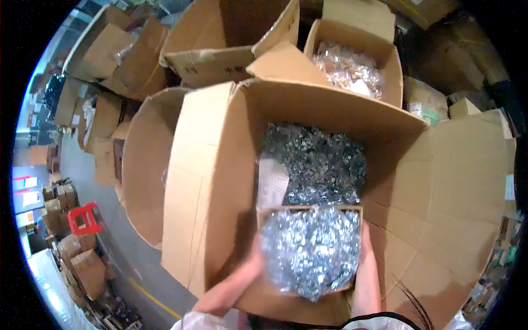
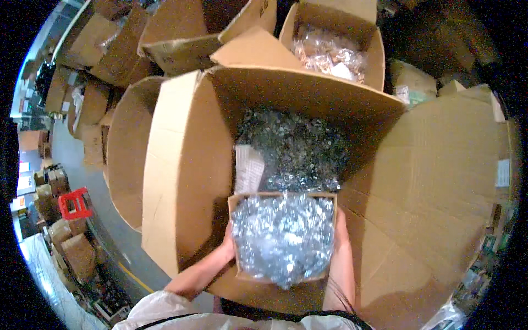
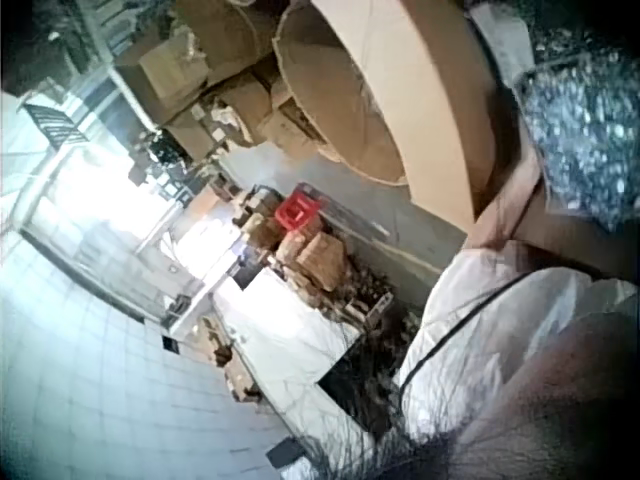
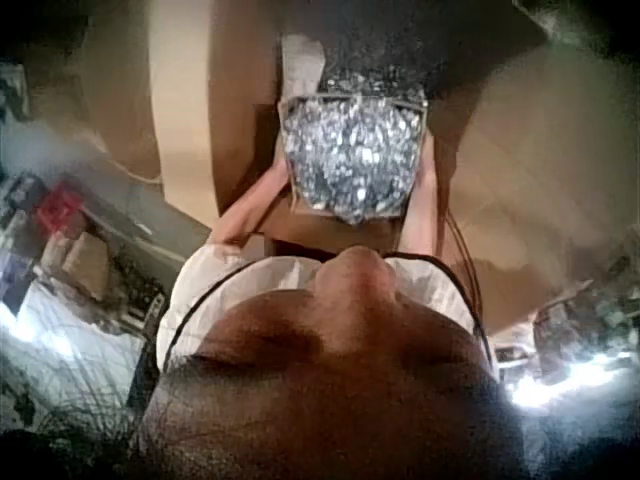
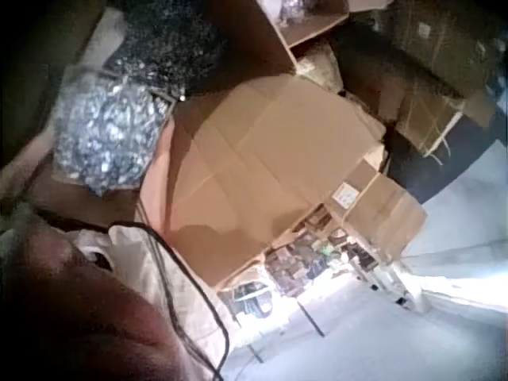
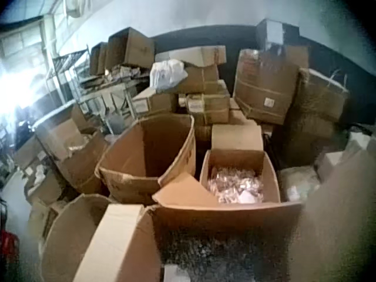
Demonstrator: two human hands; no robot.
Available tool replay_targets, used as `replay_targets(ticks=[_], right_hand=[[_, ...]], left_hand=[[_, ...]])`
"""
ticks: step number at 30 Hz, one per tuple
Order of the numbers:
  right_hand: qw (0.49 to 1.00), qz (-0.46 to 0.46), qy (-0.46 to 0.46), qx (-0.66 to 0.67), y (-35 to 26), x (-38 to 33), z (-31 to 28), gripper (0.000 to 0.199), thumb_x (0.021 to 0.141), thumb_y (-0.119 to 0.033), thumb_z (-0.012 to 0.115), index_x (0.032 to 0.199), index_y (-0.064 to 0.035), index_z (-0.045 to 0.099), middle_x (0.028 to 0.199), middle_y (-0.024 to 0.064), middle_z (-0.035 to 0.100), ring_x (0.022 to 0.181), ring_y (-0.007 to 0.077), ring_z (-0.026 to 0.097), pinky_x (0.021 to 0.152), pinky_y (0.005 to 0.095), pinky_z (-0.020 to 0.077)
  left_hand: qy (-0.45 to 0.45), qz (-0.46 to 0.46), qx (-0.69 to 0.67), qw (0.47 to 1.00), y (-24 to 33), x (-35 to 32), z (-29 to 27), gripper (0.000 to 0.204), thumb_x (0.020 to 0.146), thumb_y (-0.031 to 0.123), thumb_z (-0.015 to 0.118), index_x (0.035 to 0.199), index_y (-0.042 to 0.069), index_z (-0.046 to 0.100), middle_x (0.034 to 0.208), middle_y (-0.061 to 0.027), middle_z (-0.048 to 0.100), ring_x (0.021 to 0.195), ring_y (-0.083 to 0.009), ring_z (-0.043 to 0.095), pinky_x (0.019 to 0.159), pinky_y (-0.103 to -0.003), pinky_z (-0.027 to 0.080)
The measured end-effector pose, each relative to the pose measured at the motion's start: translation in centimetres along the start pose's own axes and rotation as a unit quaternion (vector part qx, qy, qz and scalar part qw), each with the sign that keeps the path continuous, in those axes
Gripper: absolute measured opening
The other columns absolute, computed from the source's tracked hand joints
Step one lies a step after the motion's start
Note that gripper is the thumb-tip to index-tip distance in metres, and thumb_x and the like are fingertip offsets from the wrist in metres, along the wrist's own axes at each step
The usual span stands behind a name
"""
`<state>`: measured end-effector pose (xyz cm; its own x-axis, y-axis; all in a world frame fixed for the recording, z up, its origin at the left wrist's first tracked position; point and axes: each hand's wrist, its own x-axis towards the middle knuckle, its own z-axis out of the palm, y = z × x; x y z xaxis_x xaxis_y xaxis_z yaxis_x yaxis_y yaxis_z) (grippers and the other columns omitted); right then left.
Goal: The person sorts various metal and plastic hardware parts from large boxes into smaller cardboard containers on a table. The person reaches into large floor-standing cartons to retrieve handfuls or small bags of components, moves them to the table, and organizes them into different open boxes, occasionally using a digital scale to weigh the items.
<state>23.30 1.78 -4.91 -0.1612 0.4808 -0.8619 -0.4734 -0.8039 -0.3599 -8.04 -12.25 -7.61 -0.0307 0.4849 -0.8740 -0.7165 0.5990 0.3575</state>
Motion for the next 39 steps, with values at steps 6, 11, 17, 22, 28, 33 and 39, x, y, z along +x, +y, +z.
replay_targets(ticks=[6, 11, 17, 22, 28, 33, 39], right_hand=[[0.996, -0.088, -0.019, 0.0, 0.6, -12.1, 3.2, 0.04, 0.096, -0.039, 0.045, 0.114, -0.0077, 0.061, 0.105, 0.0057, 0.065, 0.09, 0.0158, 0.061, 0.077, 0.0307, 0.051], [0.986, -0.158, -0.052, -0.023, 0.8, -21.6, 6.3, 0.04, 0.096, -0.039, 0.045, 0.116, -0.0074, 0.06, 0.106, 0.0055, 0.064, 0.091, 0.0154, 0.061, 0.078, 0.0304, 0.0507], [0.966, -0.243, -0.061, -0.059, 5.6, -35.9, 9.1, 0.042, 0.097, -0.04, 0.044, 0.118, -0.007, 0.059, 0.107, 0.0053, 0.064, 0.092, 0.015, 0.06, 0.079, 0.03, 0.0503], [0.957, -0.261, -0.083, -0.094, 13.0, -42.8, 12.1, 0.043, 0.097, -0.04, 0.044, 0.119, -0.0067, 0.058, 0.108, 0.0051, 0.063, 0.093, 0.0147, 0.06, 0.079, 0.0296, 0.05], [0.946, -0.174, -0.194, -0.192, 21.1, -45.6, 16.4, 0.052, 0.098, -0.047, 0.038, 0.129, -0.0068, 0.051, 0.12, 0.0074, 0.057, 0.104, 0.017, 0.056, 0.089, 0.0322, 0.0456], [0.932, -0.028, -0.298, -0.202, 26.5, -46.5, 18.3, 0.068, 0.093, -0.062, 0.039, 0.132, -0.0072, 0.051, 0.121, 0.0114, 0.057, 0.106, 0.0205, 0.054, 0.093, 0.035, 0.0427], [0.874, 0.077, -0.357, -0.32, 36.0, -46.5, 22.1, 0.06, 0.095, -0.058, 0.039, 0.121, -0.0089, 0.059, 0.114, 0.0061, 0.062, 0.101, 0.0145, 0.056, 0.09, 0.0303, 0.0447]], left_hand=[[0.058, 0.033, 0.096, 0.993, 5.0, -13.5, 3.1, 0.057, 0.095, 0.054, 0.037, 0.126, 0.008, 0.052, 0.11, -0.0073, 0.057, 0.099, -0.0185, 0.053, 0.089, -0.033, 0.044], [0.03, 0.092, 0.002, 0.995, 7.4, -22.9, 1.6, 0.044, 0.094, 0.044, 0.047, 0.118, 0.009, 0.057, 0.099, -0.004, 0.06, 0.084, -0.0137, 0.059, 0.073, -0.029, 0.051], [-0.024, 0.118, 0.04, 0.992, 5.6, -35.0, -4.3, 0.04, 0.095, 0.036, 0.049, 0.12, 0.004, 0.057, 0.107, -0.0066, 0.062, 0.095, -0.0173, 0.061, 0.082, -0.034, 0.051], [-0.031, 0.106, 0.006, 0.994, 5.7, -41.7, -9.4, 0.042, 0.093, 0.039, 0.05, 0.117, 0.005, 0.058, 0.104, -0.0061, 0.063, 0.092, -0.0165, 0.061, 0.081, -0.032, 0.05], [0.066, 0.25, -0.064, 0.964, -0.9, -51.8, -19.2, 0.053, 0.098, 0.05, 0.037, 0.124, 0.007, 0.054, 0.111, -0.0042, 0.059, 0.101, -0.0174, 0.056, 0.085, -0.032, 0.047], [0.107, 0.356, -0.144, 0.917, -10.2, -55.8, -29.5, 0.066, 0.094, 0.061, 0.032, 0.128, 0.007, 0.051, 0.124, -0.0078, 0.055, 0.116, -0.0207, 0.05, 0.098, -0.039, 0.041], [0.142, 0.391, -0.2, 0.887, -14.1, -61.4, -35.1, 0.067, 0.094, 0.061, 0.031, 0.129, 0.007, 0.05, 0.125, -0.008, 0.055, 0.117, -0.0212, 0.049, 0.099, -0.039, 0.04]])
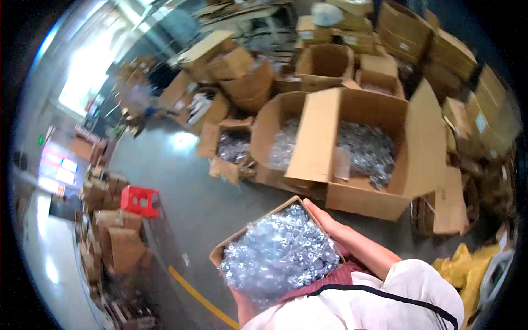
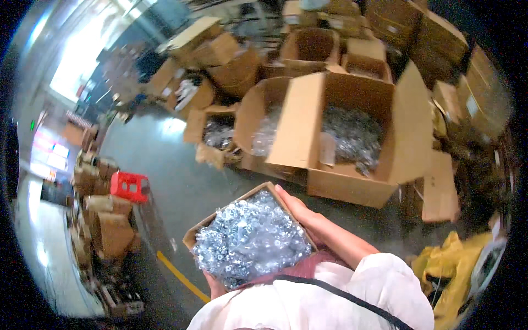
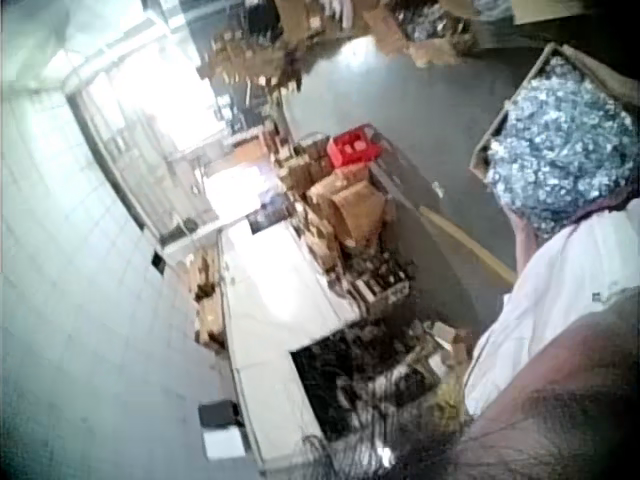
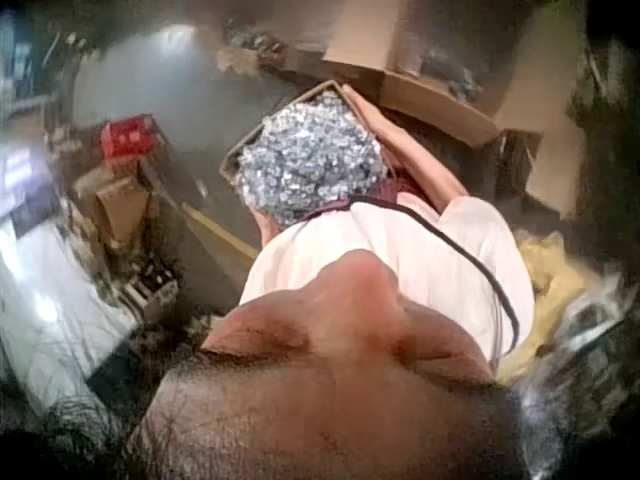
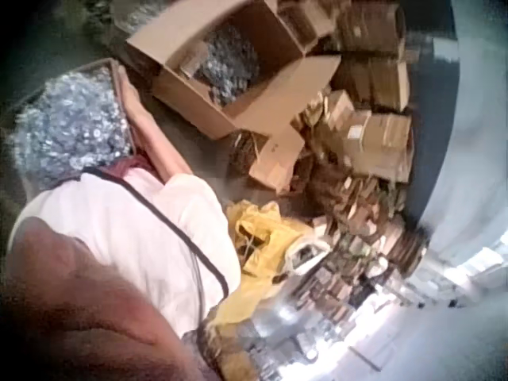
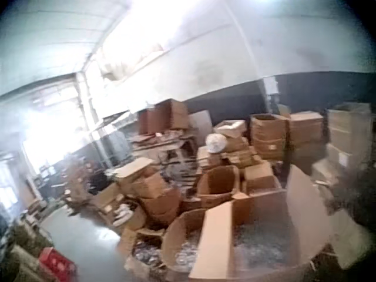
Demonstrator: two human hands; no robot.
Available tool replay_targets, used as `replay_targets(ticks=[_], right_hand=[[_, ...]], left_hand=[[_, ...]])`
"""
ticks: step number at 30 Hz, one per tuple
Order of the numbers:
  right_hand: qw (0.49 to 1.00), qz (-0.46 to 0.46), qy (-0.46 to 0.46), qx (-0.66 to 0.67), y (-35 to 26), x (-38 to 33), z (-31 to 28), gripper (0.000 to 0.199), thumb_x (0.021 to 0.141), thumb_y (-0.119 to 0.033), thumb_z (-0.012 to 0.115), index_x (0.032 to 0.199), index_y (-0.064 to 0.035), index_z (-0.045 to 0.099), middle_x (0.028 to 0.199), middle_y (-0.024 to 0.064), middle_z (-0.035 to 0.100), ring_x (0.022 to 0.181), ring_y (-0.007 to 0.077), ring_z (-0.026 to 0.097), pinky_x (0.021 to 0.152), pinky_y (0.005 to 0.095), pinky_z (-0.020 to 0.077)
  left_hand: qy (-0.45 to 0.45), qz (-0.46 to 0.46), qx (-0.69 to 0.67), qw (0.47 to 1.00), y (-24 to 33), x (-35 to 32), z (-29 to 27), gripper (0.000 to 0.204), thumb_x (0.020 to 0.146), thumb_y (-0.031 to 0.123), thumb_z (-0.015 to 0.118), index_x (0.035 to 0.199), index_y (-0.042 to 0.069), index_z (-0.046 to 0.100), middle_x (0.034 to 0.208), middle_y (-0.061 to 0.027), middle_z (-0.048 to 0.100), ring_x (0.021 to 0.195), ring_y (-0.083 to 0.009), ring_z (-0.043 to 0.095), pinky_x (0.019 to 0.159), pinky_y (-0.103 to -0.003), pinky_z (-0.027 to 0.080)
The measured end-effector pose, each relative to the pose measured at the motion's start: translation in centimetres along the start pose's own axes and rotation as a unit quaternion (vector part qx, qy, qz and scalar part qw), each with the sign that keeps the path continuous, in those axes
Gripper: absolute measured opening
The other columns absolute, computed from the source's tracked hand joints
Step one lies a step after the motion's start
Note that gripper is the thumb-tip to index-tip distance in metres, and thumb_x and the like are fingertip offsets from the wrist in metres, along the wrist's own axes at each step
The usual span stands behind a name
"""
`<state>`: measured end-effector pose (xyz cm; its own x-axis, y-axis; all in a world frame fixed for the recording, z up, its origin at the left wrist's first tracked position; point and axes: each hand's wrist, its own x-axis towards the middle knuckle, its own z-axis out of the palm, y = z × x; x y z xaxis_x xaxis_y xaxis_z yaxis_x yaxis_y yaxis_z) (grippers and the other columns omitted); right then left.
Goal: The person sorts various metal and plastic hardware parts from large boxes into smaller cardboard containers on a table. The person reaches into large floor-standing cartons to retrieve handfuls or small bags of components, moves them to the table, and organizes them into different open boxes, occasionally using a digital scale to weigh the items.
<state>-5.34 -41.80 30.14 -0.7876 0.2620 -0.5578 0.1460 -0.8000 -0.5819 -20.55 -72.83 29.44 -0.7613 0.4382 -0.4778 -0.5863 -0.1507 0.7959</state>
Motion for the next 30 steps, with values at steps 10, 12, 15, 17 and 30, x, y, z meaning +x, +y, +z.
replay_targets(ticks=[10, 12, 15, 17, 30], right_hand=[[0.978, -0.039, -0.146, -0.147, 6.1, 9.1, 15.9, 0.053, 0.099, -0.049, 0.03, 0.123, -0.006, 0.052, 0.109, 0.008, 0.059, 0.098, 0.0153, 0.058, 0.083, 0.0306, 0.0511], [0.979, 0.014, -0.154, -0.137, 8.0, 14.5, 18.2, 0.049, 0.097, -0.044, 0.038, 0.125, -0.0061, 0.053, 0.118, 0.0084, 0.06, 0.105, 0.0202, 0.059, 0.092, 0.0372, 0.0481], [0.984, 0.032, -0.115, -0.135, 7.7, 16.1, 28.4, 0.043, 0.099, -0.038, 0.035, 0.115, -0.0032, 0.055, 0.1, 0.0053, 0.061, 0.083, 0.0145, 0.061, 0.072, 0.0298, 0.0528], [0.976, -0.008, -0.137, -0.168, 8.5, 22.3, 29.5, 0.043, 0.097, -0.04, 0.038, 0.115, -0.0048, 0.055, 0.099, 0.0052, 0.062, 0.082, 0.0149, 0.061, 0.071, 0.0306, 0.0531], [0.968, 0.083, -0.158, -0.175, -1.5, 55.4, 56.0, 0.053, 0.094, -0.053, 0.037, 0.115, -0.0078, 0.055, 0.1, 0.0051, 0.06, 0.087, 0.0172, 0.061, 0.075, 0.0324, 0.0522]], left_hand=[[0.106, 0.015, -0.144, 0.984, 5.0, -2.8, -12.6, 0.069, 0.094, 0.062, 0.029, 0.13, 0.007, 0.05, 0.126, -0.0085, 0.054, 0.118, -0.0219, 0.049, 0.101, -0.04, 0.039], [0.114, 0.016, -0.155, 0.981, 8.7, -2.4, -15.5, 0.069, 0.094, 0.062, 0.029, 0.13, 0.007, 0.049, 0.127, -0.0086, 0.054, 0.118, -0.0221, 0.048, 0.102, -0.041, 0.038], [0.133, 0.019, -0.168, 0.976, 13.5, 0.2, -19.4, 0.07, 0.094, 0.062, 0.028, 0.13, 0.006, 0.049, 0.127, -0.0087, 0.054, 0.119, -0.0223, 0.048, 0.102, -0.041, 0.038], [0.134, 0.026, -0.165, 0.977, 16.8, 3.8, -21.1, 0.07, 0.094, 0.062, 0.028, 0.131, 0.006, 0.049, 0.127, -0.0088, 0.054, 0.119, -0.0225, 0.048, 0.102, -0.041, 0.037], [0.095, 0.11, -0.125, 0.981, 31.6, 37.7, -35.8, 0.054, 0.099, 0.044, 0.028, 0.131, 0.006, 0.049, 0.127, -0.0101, 0.055, 0.112, -0.0232, 0.054, 0.101, -0.04, 0.041]])
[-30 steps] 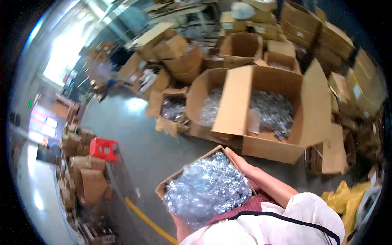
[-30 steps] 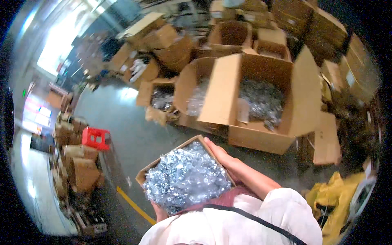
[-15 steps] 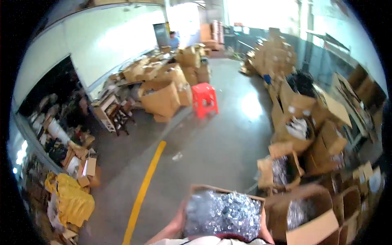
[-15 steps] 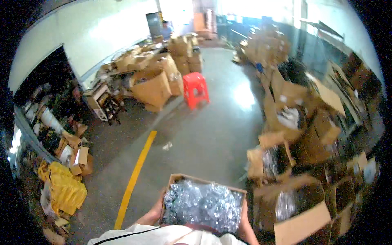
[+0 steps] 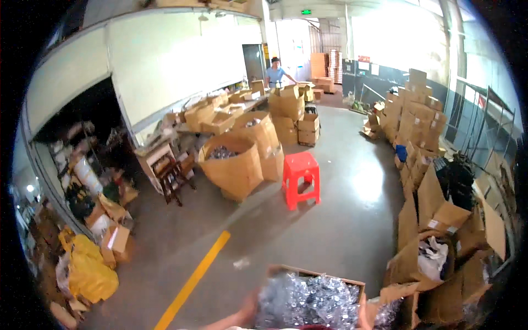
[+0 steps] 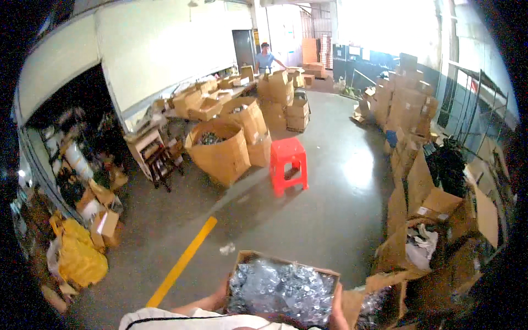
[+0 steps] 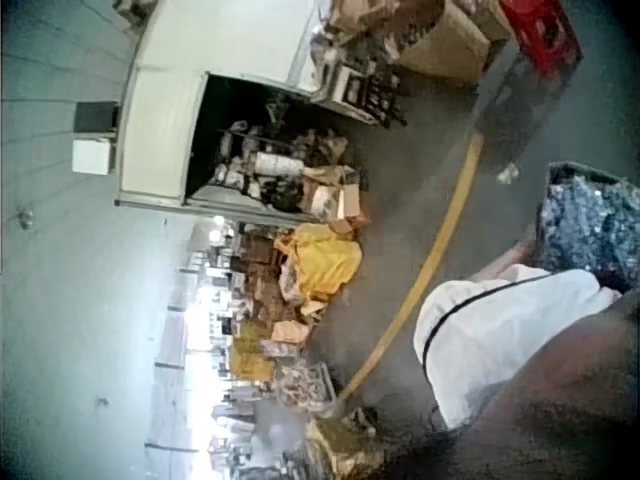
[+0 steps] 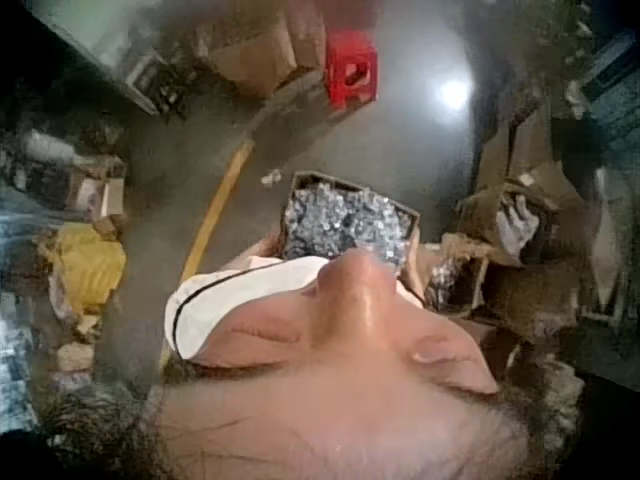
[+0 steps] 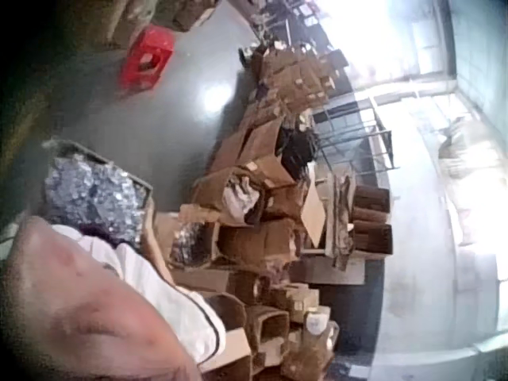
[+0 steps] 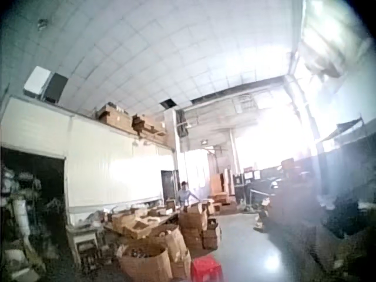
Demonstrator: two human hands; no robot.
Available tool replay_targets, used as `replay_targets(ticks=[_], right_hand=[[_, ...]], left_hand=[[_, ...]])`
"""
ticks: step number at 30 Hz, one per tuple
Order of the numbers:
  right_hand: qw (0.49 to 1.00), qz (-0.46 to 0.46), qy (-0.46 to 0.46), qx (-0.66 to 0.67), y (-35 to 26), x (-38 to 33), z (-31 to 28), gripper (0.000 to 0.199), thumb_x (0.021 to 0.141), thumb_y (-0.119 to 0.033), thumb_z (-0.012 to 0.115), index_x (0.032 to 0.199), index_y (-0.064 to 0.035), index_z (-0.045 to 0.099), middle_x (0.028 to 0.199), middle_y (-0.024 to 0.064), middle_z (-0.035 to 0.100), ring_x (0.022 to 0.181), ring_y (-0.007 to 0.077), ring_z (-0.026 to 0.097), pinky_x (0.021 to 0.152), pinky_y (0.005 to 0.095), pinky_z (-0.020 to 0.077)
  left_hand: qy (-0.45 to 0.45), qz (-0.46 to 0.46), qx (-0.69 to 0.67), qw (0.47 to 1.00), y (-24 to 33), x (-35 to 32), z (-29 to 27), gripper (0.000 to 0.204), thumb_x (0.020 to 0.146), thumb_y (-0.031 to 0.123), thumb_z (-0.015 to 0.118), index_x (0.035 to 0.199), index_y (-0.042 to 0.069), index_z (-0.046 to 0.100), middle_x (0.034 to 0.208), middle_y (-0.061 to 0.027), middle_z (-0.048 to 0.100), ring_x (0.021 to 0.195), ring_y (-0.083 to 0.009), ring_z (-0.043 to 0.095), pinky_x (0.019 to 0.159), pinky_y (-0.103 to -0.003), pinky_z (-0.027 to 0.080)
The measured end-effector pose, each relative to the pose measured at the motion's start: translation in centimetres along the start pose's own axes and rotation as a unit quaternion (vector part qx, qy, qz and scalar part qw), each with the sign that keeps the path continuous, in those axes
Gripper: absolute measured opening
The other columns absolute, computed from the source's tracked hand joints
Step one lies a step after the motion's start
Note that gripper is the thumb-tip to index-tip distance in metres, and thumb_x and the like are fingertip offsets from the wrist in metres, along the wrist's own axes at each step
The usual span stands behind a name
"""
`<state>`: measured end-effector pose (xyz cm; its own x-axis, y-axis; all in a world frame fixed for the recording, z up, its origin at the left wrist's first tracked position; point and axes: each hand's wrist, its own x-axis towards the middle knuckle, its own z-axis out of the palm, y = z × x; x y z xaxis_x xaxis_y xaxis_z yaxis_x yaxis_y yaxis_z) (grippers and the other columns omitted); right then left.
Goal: The person sorts various metal and plastic hardware parts from large boxes into smaller cardboard containers on a table. The person reaches into large floor-standing cartons to retrieve handfuls or small bags of components, moves them to the table, and organizes them into different open boxes, occasionally using a digital scale to weigh the items.
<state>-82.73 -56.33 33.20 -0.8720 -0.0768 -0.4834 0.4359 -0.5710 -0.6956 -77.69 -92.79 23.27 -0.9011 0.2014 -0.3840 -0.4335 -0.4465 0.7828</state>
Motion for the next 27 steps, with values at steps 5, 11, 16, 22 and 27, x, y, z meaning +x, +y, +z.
replay_targets(ticks=[5, 11, 16, 22, 27], right_hand=[[0.998, 0.019, -0.048, -0.036, -9.0, 16.0, 3.8, 0.054, 0.094, -0.054, 0.037, 0.115, -0.008, 0.055, 0.1, 0.0051, 0.06, 0.087, 0.0175, 0.061, 0.075, 0.0329, 0.0522], [0.985, 0.059, -0.148, -0.061, -19.3, 35.3, 10.6, 0.058, 0.092, -0.056, 0.034, 0.115, -0.0077, 0.056, 0.101, 0.0087, 0.061, 0.091, 0.0211, 0.061, 0.076, 0.0373, 0.0525], [0.99, 0.046, -0.112, -0.066, -28.4, 50.7, 14.8, 0.058, 0.092, -0.056, 0.034, 0.116, -0.0075, 0.056, 0.102, 0.0091, 0.061, 0.091, 0.0217, 0.061, 0.076, 0.0376, 0.0524], [0.989, 0.058, -0.114, -0.074, -39.6, 69.2, 18.6, 0.058, 0.092, -0.056, 0.035, 0.117, -0.0073, 0.056, 0.103, 0.0097, 0.061, 0.091, 0.0225, 0.061, 0.076, 0.0379, 0.0524], [0.985, 0.057, -0.14, -0.079, -50.1, 85.1, 22.2, 0.059, 0.092, -0.056, 0.035, 0.117, -0.0071, 0.056, 0.103, 0.0101, 0.061, 0.091, 0.0231, 0.061, 0.076, 0.0382, 0.0524]], left_hand=[[0.12, 0.074, -0.064, 0.988, 3.5, 15.3, -0.2, 0.051, 0.099, 0.043, 0.034, 0.123, 0.003, 0.053, 0.116, -0.0084, 0.056, 0.104, -0.0216, 0.054, 0.094, -0.039, 0.044], [0.204, 0.051, -0.118, 0.971, 17.0, 28.7, 7.5, 0.059, 0.099, 0.048, 0.027, 0.12, 0.002, 0.056, 0.117, -0.0096, 0.057, 0.107, -0.0241, 0.054, 0.096, -0.04, 0.044], [0.139, 0.03, -0.148, 0.979, 27.7, 45.4, 9.6, 0.052, 0.099, 0.041, 0.031, 0.126, 0.002, 0.05, 0.125, -0.0099, 0.056, 0.112, -0.0215, 0.052, 0.101, -0.039, 0.038], [0.169, 0.059, -0.056, 0.982, 41.6, 62.9, 16.2, 0.043, 0.099, 0.03, 0.032, 0.126, 0.0, 0.048, 0.121, -0.0118, 0.057, 0.108, -0.0189, 0.054, 0.097, -0.037, 0.041], [0.18, -0.011, -0.271, 0.945, 44.7, 81.4, 16.8, 0.046, 0.095, 0.042, 0.042, 0.117, 0.006, 0.058, 0.112, -0.0085, 0.062, 0.104, -0.0206, 0.057, 0.091, -0.037, 0.045]])
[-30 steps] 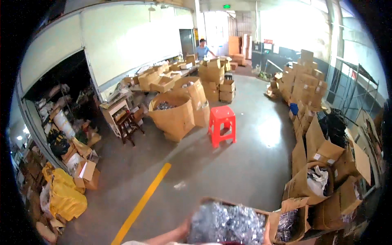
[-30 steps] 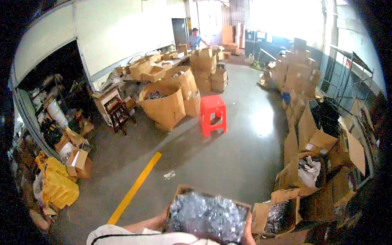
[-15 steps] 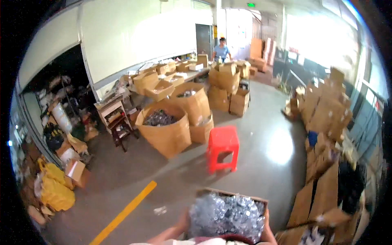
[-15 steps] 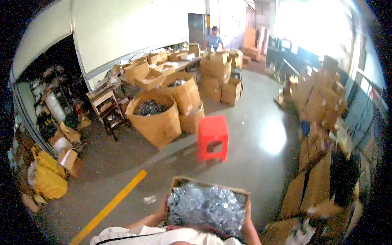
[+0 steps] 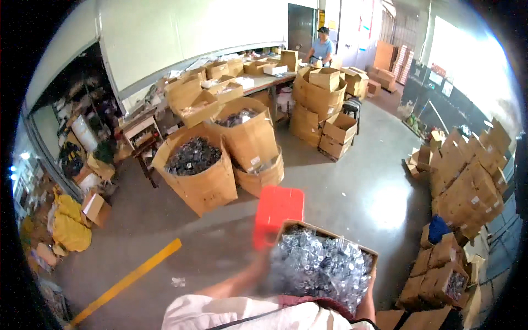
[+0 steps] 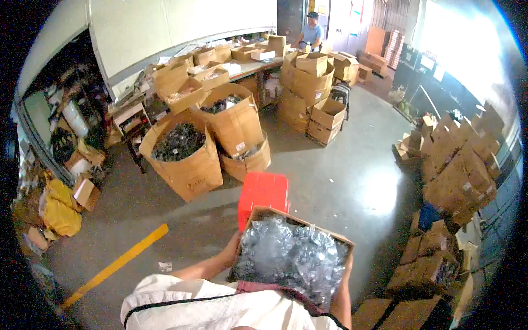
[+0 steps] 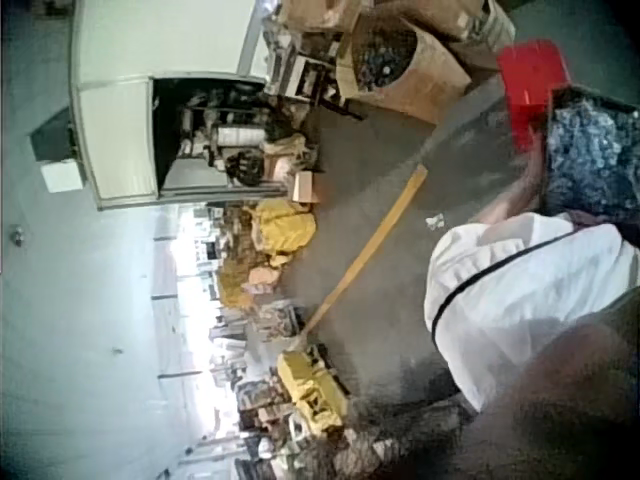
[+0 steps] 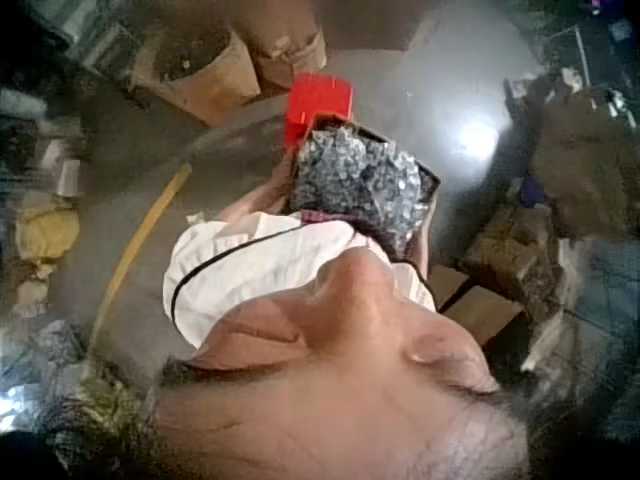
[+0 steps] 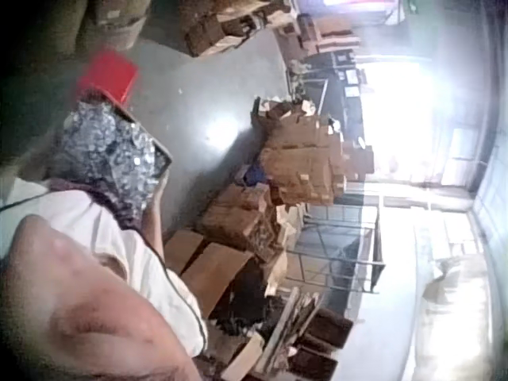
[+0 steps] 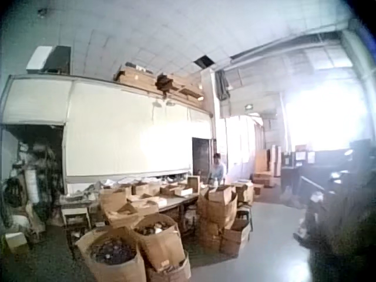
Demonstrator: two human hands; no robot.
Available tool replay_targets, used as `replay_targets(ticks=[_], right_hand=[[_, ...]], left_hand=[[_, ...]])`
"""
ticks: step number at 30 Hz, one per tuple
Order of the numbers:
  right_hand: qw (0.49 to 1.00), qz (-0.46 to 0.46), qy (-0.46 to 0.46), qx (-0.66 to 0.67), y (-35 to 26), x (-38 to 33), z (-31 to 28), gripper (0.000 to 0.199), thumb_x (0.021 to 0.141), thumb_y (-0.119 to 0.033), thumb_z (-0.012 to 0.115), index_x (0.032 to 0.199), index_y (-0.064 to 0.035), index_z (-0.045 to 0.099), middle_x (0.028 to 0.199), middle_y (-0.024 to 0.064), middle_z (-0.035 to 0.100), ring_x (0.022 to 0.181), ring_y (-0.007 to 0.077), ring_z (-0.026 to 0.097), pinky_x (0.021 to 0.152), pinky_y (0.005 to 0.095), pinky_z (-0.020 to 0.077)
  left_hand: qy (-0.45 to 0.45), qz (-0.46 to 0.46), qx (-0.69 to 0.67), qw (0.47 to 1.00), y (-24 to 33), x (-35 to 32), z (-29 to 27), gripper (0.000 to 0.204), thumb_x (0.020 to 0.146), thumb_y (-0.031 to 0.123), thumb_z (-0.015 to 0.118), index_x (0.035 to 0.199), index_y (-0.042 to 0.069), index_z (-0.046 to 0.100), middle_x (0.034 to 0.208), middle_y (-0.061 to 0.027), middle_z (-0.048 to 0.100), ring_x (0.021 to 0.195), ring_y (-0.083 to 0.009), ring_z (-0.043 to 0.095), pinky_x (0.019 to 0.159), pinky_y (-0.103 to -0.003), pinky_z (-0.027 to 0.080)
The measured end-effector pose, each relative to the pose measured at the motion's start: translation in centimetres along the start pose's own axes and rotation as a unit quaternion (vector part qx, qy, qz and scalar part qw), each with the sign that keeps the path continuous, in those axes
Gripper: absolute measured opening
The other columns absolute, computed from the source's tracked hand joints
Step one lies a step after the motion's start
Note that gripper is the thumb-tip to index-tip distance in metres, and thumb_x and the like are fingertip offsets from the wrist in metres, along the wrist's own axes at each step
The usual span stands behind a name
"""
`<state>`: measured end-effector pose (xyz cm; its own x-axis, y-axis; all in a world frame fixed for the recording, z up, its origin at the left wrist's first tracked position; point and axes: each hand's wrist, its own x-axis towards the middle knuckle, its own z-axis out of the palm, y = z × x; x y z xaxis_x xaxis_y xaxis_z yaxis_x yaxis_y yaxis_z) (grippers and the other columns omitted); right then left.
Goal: The person sorts various metal and plastic hardware parts from large boxes into smaller cardboard containers on a table. The person reaches into large floor-standing cartons to retrieve handfuls or small bags of components, moves them to the table, and organizes them into different open boxes, occasionally using a digital scale to weigh the items.
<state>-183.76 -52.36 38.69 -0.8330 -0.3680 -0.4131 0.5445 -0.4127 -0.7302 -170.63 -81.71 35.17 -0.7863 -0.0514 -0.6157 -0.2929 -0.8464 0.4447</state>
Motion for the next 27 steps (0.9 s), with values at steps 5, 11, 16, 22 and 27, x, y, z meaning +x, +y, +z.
replay_targets(ticks=[5, 11, 16, 22, 27], right_hand=[[0.998, 0.056, -0.003, -0.008, -8.1, 16.6, -2.9, 0.059, 0.091, -0.055, 0.037, 0.119, -0.0072, 0.055, 0.106, 0.0105, 0.061, 0.091, 0.0246, 0.06, 0.077, 0.0394, 0.052], [0.985, 0.148, -0.088, -0.009, -16.5, 35.5, 1.8, 0.054, 0.092, -0.051, 0.044, 0.116, -0.0062, 0.059, 0.109, 0.0091, 0.064, 0.093, 0.0245, 0.062, 0.085, 0.0385, 0.0512], [0.979, 0.165, -0.104, -0.058, -21.3, 53.2, 7.7, 0.057, 0.092, -0.054, 0.04, 0.117, -0.006, 0.058, 0.109, 0.01, 0.063, 0.094, 0.0252, 0.061, 0.085, 0.039, 0.051], [0.972, 0.184, -0.119, -0.083, -26.7, 71.5, 15.9, 0.061, 0.092, -0.056, 0.035, 0.119, -0.0059, 0.056, 0.109, 0.0111, 0.062, 0.096, 0.026, 0.06, 0.084, 0.0397, 0.0508], [0.958, 0.214, -0.184, -0.045, -30.1, 89.2, 22.6, 0.051, 0.093, -0.047, 0.043, 0.116, -0.0042, 0.058, 0.107, 0.0096, 0.064, 0.092, 0.0237, 0.062, 0.084, 0.0388, 0.0511]], left_hand=[[0.112, 0.147, 0.004, 0.983, 2.5, 11.1, 7.5, 0.049, 0.096, 0.044, 0.039, 0.122, 0.006, 0.057, 0.115, -0.0067, 0.062, 0.103, -0.0203, 0.057, 0.091, -0.037, 0.045], [0.119, 0.118, -0.094, 0.981, 9.7, 23.9, 12.8, 0.056, 0.099, 0.047, 0.026, 0.127, 0.007, 0.054, 0.125, -0.0087, 0.058, 0.113, -0.0262, 0.054, 0.102, -0.043, 0.039], [0.008, 0.217, -0.096, 0.971, 16.6, 38.1, 13.5, 0.057, 0.098, 0.053, 0.026, 0.131, 0.011, 0.047, 0.128, -0.01, 0.051, 0.117, -0.0257, 0.049, 0.099, -0.043, 0.039], [0.096, 0.202, -0.121, 0.967, 32.1, 48.7, 20.0, 0.055, 0.098, 0.05, 0.029, 0.129, 0.01, 0.048, 0.123, -0.0092, 0.053, 0.113, -0.0238, 0.05, 0.097, -0.041, 0.041], [0.07, 0.175, -0.19, 0.963, 45.1, 57.2, 25.2, 0.053, 0.098, 0.048, 0.032, 0.127, 0.008, 0.05, 0.119, -0.0086, 0.055, 0.11, -0.0223, 0.052, 0.095, -0.039, 0.042]])
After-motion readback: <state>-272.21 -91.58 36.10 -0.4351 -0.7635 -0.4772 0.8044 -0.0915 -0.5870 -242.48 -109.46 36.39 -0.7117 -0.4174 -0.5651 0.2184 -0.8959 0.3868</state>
